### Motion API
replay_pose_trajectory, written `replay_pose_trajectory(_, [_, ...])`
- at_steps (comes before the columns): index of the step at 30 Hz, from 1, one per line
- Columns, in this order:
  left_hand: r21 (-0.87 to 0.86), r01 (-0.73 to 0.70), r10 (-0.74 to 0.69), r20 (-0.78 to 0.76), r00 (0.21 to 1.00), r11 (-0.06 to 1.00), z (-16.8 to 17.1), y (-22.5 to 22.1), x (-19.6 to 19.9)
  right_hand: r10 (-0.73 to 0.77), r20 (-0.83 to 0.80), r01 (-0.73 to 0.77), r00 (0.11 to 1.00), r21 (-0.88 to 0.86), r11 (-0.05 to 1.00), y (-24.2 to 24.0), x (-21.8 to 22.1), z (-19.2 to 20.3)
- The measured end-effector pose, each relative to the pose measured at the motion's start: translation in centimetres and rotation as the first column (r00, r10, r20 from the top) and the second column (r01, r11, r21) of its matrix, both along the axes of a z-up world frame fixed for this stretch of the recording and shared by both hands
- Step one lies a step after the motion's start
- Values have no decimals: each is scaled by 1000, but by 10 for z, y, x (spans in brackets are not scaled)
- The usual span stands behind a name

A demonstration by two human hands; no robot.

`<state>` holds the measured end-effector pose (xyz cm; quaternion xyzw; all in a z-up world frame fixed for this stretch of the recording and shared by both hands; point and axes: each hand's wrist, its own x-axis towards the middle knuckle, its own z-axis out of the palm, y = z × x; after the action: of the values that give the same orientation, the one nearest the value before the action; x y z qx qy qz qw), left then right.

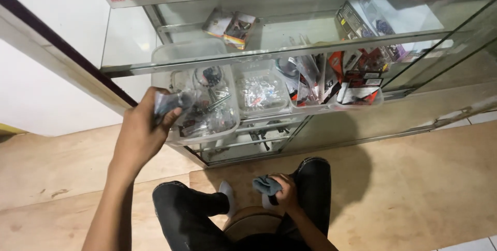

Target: Cleaning small motorcycle parts in plastic packaging with a cloth inside a display case.

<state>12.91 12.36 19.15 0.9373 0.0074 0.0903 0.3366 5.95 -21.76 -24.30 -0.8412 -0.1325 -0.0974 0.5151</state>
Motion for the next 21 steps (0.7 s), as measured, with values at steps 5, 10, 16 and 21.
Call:
replay_pose_trajectory(5, [-543, 19, -32, -15, 999, 840, -36, -14, -48, -31, -94, 46, 995, 162, 986, -7, -5, -15])
replay_pose_trajectory(10, [-961, -276, -34, -276, 961, 18, -113, -63, -108, -107, -373, 282, 922, 455, 845, -37, -3, -61])
replay_pose_trajectory(16, [-886, -254, -87, -239, 967, -388, -173, -108, -127, -96, -252, 257, 963, 754, 605, 5, -2, 120])
replay_pose_trajectory(21, [-862, -213, -89, -194, 977, -460, -171, -124, -124, 186, 562, -157, 806, -100, 983, 61, -18, 260])
